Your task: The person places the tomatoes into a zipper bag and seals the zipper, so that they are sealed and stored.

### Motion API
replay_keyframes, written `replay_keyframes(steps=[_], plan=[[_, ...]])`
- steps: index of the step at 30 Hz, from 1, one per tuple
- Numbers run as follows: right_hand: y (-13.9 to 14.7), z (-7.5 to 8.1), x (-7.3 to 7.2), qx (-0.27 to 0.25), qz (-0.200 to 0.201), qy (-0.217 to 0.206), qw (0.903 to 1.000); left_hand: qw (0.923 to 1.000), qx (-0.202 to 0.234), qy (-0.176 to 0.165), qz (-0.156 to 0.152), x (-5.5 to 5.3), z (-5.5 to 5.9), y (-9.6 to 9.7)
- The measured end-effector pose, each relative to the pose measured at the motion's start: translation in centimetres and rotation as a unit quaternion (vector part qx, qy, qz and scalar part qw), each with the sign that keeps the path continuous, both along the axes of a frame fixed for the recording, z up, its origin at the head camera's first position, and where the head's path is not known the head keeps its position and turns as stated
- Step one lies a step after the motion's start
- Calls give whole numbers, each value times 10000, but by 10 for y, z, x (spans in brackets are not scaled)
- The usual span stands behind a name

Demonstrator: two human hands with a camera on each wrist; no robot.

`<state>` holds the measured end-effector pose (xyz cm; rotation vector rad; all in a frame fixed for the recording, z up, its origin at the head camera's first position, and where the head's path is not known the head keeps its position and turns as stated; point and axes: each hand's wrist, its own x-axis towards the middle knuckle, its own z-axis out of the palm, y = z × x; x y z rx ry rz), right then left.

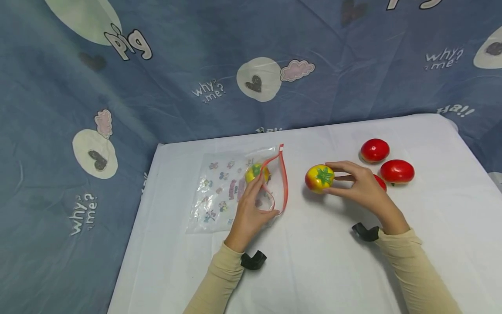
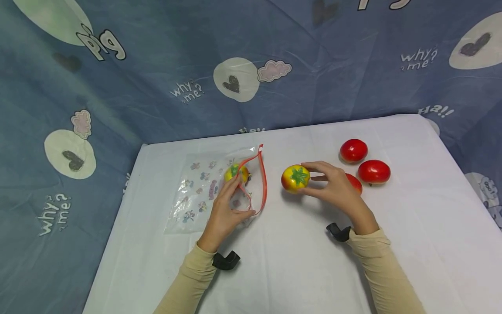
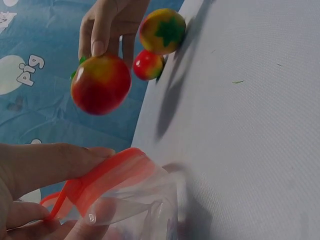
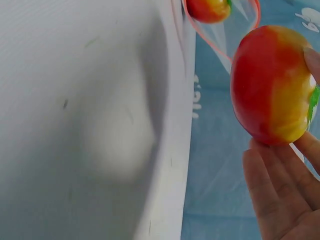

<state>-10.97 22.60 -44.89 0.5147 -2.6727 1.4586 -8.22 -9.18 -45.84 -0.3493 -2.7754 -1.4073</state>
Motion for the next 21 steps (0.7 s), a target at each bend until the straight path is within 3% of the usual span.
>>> replay_keyframes(steps=[21], plan=[[-52,-8,-24,-92,548,-312,9980,9997,42,-243,-31,2,3,2]])
